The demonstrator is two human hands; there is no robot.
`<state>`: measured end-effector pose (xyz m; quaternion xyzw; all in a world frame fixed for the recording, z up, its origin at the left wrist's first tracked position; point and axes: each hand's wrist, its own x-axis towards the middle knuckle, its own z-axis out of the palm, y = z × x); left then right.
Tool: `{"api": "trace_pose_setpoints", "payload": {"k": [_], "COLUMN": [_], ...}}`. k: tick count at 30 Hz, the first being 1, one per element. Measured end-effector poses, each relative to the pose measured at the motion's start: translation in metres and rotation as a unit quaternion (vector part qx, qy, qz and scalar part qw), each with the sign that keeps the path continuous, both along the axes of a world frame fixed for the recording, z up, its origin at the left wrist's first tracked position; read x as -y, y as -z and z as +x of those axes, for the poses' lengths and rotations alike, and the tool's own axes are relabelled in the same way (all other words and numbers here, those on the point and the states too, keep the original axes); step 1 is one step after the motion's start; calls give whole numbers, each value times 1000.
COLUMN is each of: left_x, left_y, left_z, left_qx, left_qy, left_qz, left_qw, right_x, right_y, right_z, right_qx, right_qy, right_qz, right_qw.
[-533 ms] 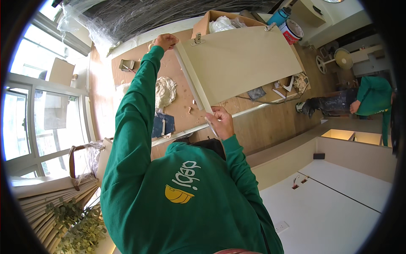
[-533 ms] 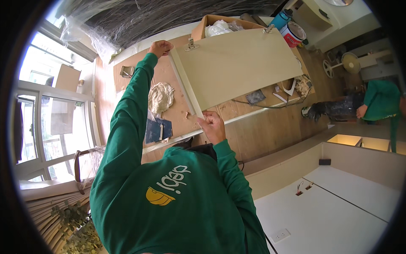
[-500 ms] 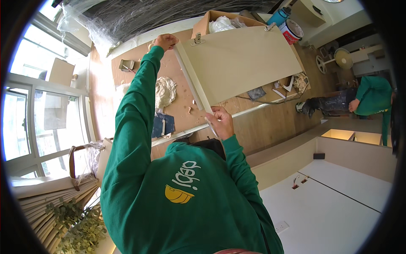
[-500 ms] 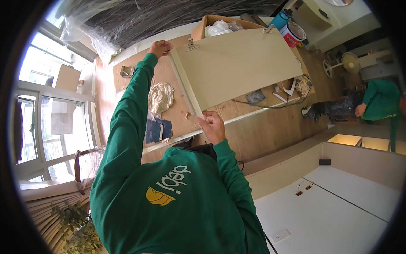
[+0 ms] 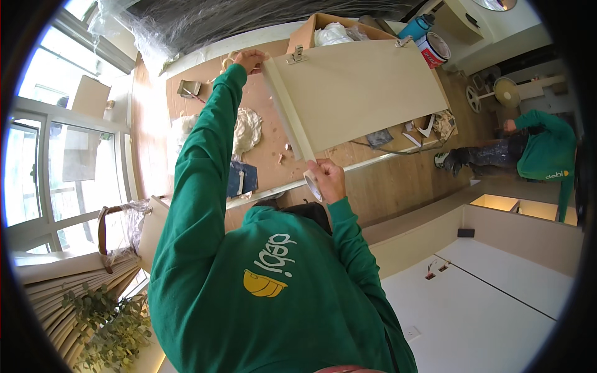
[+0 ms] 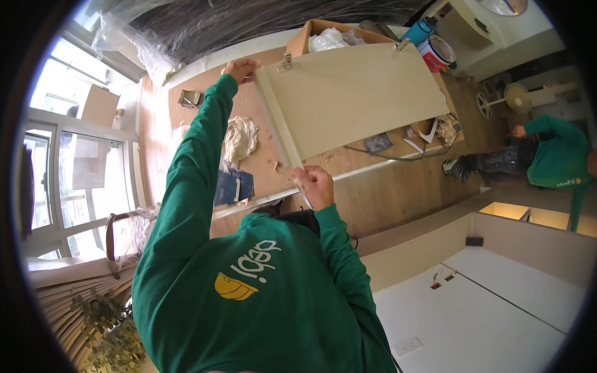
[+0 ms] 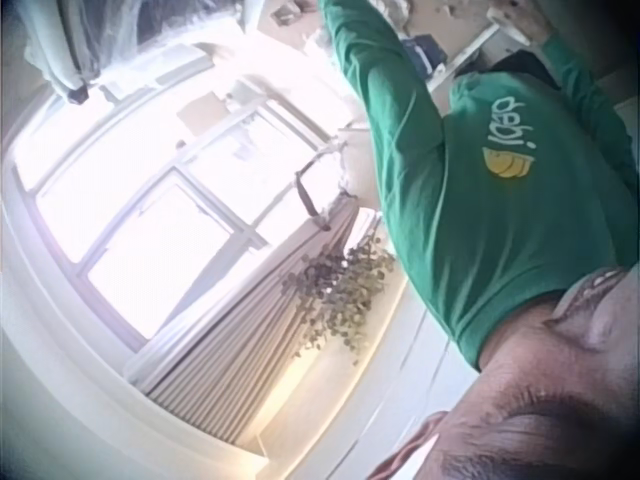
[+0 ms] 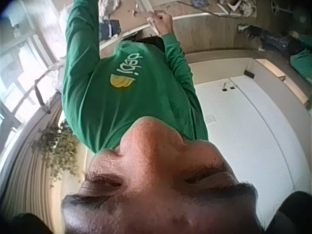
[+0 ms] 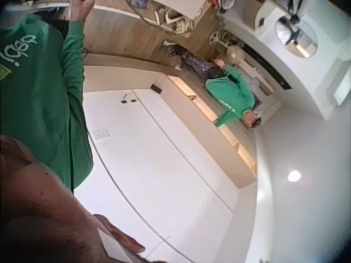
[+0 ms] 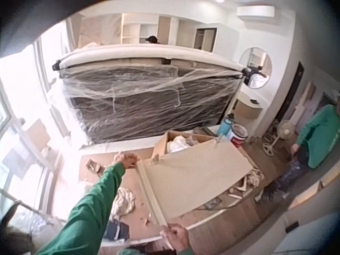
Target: The person sands a wooden panel by hand, wipes it, applies masking tape to the edge, and then uses a small brush to paint a small wooden component.
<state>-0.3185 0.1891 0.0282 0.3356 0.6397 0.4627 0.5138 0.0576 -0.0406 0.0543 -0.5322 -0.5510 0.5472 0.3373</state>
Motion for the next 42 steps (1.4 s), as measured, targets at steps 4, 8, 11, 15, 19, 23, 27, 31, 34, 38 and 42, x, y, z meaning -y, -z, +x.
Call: {"api": "trace_pose_setpoints", "payload": {"k": [4,8,11,15,19,23,27,31,34,38,42], "left_x": [0,-2,-3,-2,-2,-3,-8,-10,-10,-9,-9], "left_y": [9,15,17,19,17,30,40,47,46,43,42], "left_z": [-4,-3,-5,-5,-2,-9,-12,-17,-15,-14,-14], "left_qx": [23,41,35,28,49,128,153,164,166,170,152], "left_qy": [-4,0,1,4,4,2,7,5,6,13,15], "left_qz": [-8,10,7,8,-12,-2,3,6,6,16,10], "left_qw": [1000,999,999,1000,999,992,988,986,986,985,988], "right_x": [-2,-1,-1,-2,-3,0,0,1,0,0,0], "right_y": [-1,4,3,2,4,10,20,14,11,10,8], "right_z": [-1,1,2,2,3,0,2,-1,0,2,2], "right_qx": [28,26,32,43,44,14,16,10,15,23,15], "right_qy": [-16,-21,-24,-21,-17,-11,-11,-10,-14,-20,-21], "right_qz": [-9,7,6,-1,-21,-7,-3,-13,-19,-22,-33], "right_qw": [999,999,999,999,999,1000,1000,1000,1000,999,999]}}
